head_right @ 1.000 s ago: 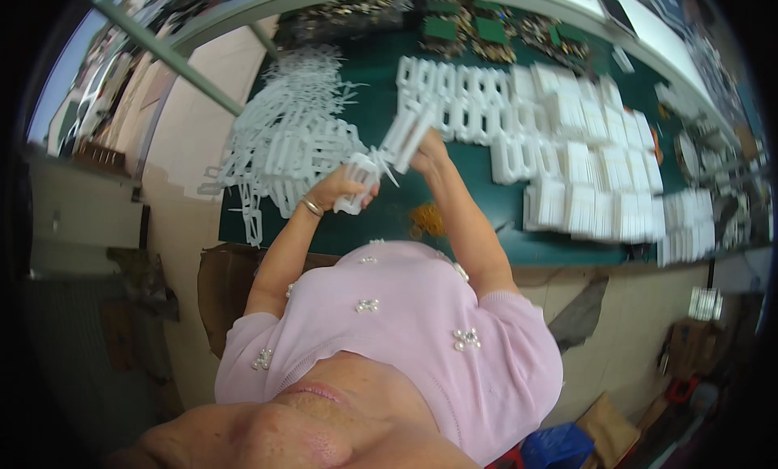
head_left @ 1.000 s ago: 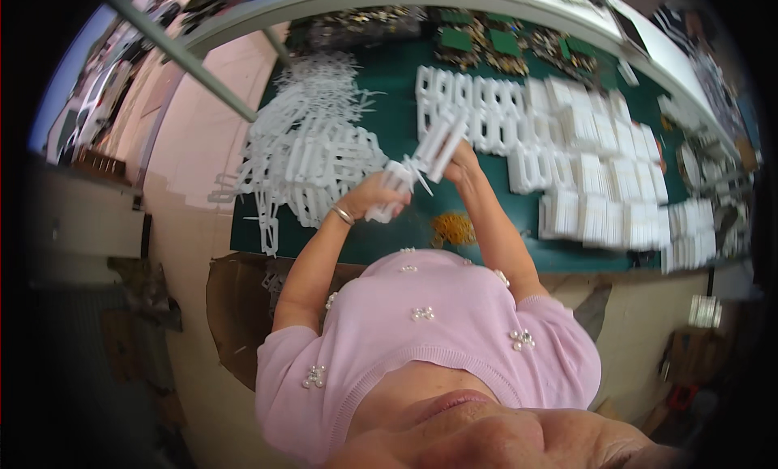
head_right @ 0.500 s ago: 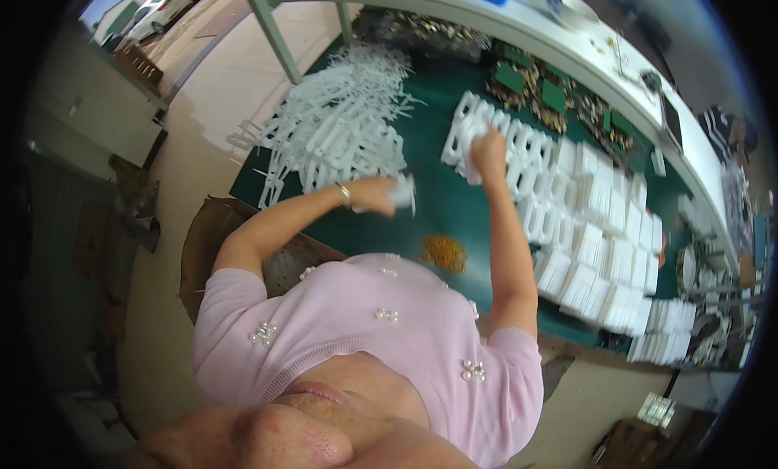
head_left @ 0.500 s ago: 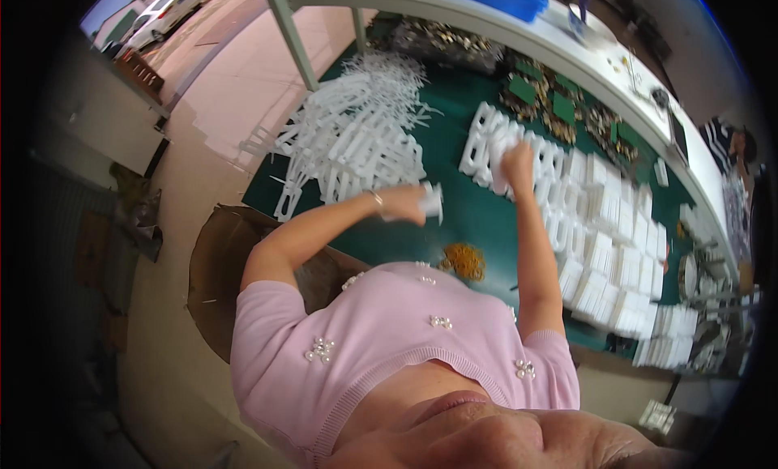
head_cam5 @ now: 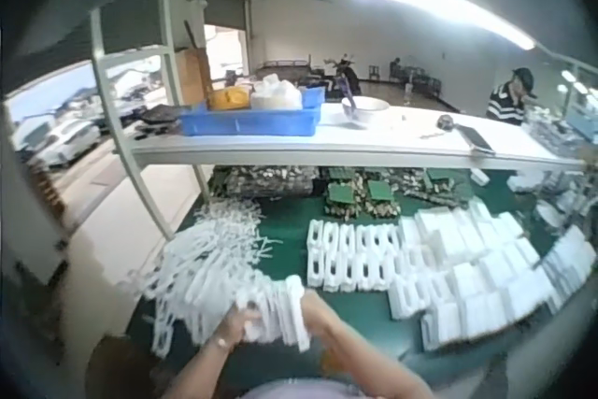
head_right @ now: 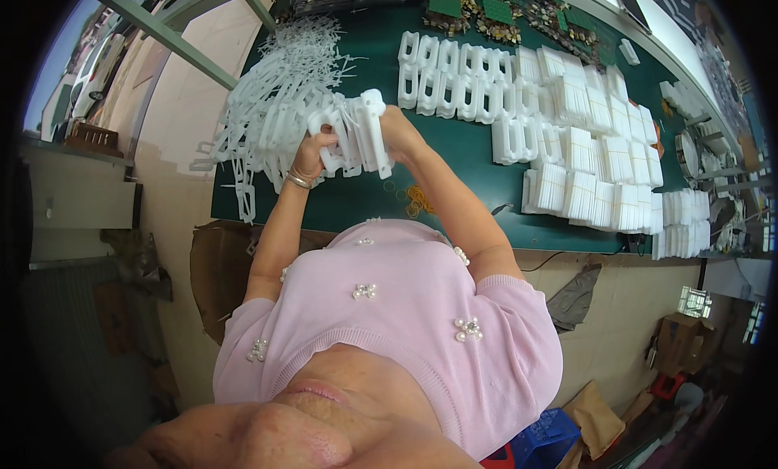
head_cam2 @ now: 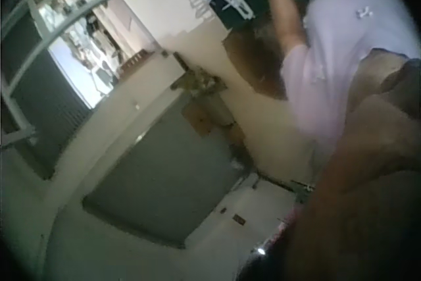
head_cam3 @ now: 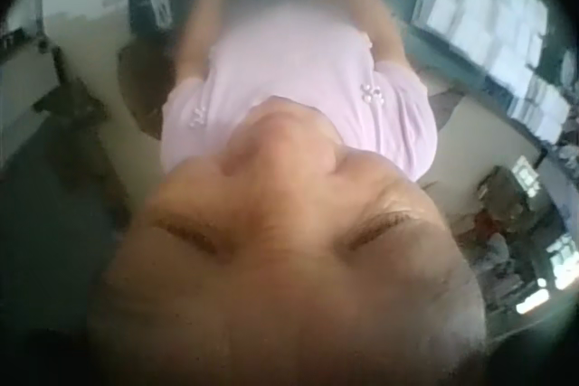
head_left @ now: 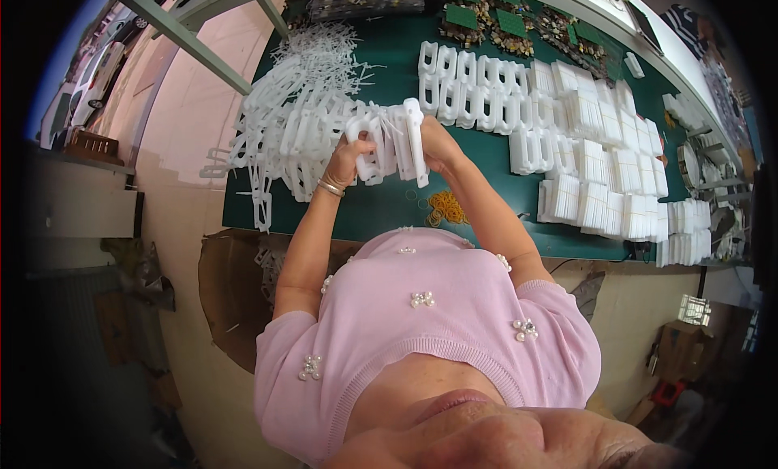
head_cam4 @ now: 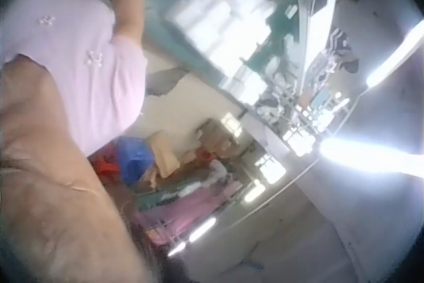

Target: Assembling and bundling white plastic components using rubber bands on a workbench.

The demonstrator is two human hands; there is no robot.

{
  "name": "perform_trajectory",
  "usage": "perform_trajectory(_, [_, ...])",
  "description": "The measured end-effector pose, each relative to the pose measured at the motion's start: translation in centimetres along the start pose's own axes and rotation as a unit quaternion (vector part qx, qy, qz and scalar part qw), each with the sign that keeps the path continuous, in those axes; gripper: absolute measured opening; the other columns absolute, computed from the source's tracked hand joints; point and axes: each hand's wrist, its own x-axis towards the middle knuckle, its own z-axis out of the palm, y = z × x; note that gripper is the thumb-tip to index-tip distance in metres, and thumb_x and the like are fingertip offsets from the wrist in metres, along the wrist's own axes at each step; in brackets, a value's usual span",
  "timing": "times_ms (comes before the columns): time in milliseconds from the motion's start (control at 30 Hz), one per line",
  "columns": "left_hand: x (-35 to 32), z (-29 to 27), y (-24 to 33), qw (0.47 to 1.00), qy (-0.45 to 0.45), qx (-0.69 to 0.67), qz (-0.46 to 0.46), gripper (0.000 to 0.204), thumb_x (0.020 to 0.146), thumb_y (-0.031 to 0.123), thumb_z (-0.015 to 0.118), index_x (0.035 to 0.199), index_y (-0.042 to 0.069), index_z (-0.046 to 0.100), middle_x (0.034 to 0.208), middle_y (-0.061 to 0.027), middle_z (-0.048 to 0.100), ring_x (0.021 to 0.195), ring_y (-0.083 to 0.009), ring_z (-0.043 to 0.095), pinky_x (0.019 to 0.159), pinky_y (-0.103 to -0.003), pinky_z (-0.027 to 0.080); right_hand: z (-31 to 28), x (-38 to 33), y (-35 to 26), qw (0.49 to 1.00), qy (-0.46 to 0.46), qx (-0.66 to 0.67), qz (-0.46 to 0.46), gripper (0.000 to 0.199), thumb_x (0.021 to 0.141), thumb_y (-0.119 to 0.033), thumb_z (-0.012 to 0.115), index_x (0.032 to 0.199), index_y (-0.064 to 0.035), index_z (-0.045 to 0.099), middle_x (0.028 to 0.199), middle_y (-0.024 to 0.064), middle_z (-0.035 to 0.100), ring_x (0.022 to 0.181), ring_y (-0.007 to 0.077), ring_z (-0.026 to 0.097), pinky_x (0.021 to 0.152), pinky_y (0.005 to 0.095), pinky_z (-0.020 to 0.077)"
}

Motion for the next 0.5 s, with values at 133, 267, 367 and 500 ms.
perform_trajectory(133, [-0.4, 1.0, 0.6, 0.999, -0.032, 0.015, 0.005, 0.046, 0.073, 0.018, 0.057, 0.116, 0.001, 0.053, 0.101, -0.0063, 0.057, 0.091, -0.0159, 0.055, 0.081, -0.028, 0.044, -0.8, -0.2, 0.8, 0.995, 0.026, -0.096, 0.02, 0.031, 0.086, -0.02, 0.059, 0.103, 0.006, 0.06, 0.09, 0.0137, 0.063, 0.073, 0.0183, 0.064, 0.059, 0.0326, 0.0538])
perform_trajectory(267, [0.3, 0.4, 0.8, 0.984, -0.057, 0.168, 0.031, 0.043, 0.077, 0.024, 0.055, 0.111, -0.001, 0.054, 0.098, -0.005, 0.058, 0.09, -0.0135, 0.054, 0.08, -0.027, 0.045, -0.1, -0.7, 1.2, 0.999, 0.008, 0.045, -0.002, 0.028, 0.088, -0.018, 0.057, 0.106, 0.0041, 0.06, 0.097, 0.0132, 0.063, 0.08, 0.019, 0.064, 0.066, 0.0322, 0.0546])
perform_trajectory(367, [0.2, 2.0, 3.2, 0.968, -0.095, 0.232, 0.003, 0.041, 0.08, 0.028, 0.052, 0.108, -0.002, 0.056, 0.095, -0.0052, 0.059, 0.086, -0.0128, 0.055, 0.078, -0.027, 0.046, -0.8, -0.9, 1.3, 0.988, -0.061, 0.143, 0.018, 0.027, 0.089, -0.017, 0.057, 0.109, 0.002, 0.059, 0.1, 0.0121, 0.063, 0.084, 0.0187, 0.064, 0.071, 0.0317, 0.0546])
perform_trajectory(500, [1.2, 2.1, 5.8, 0.931, -0.181, 0.302, -0.092, 0.041, 0.085, 0.031, 0.049, 0.107, -0.003, 0.056, 0.094, -0.0066, 0.059, 0.083, -0.0122, 0.056, 0.076, -0.027, 0.047, -1.5, -0.1, 2.3, 0.996, -0.036, 0.083, -0.002, 0.029, 0.09, -0.017, 0.056, 0.111, 0.001, 0.058, 0.101, 0.0119, 0.062, 0.084, 0.019, 0.064, 0.072, 0.0323, 0.0555])
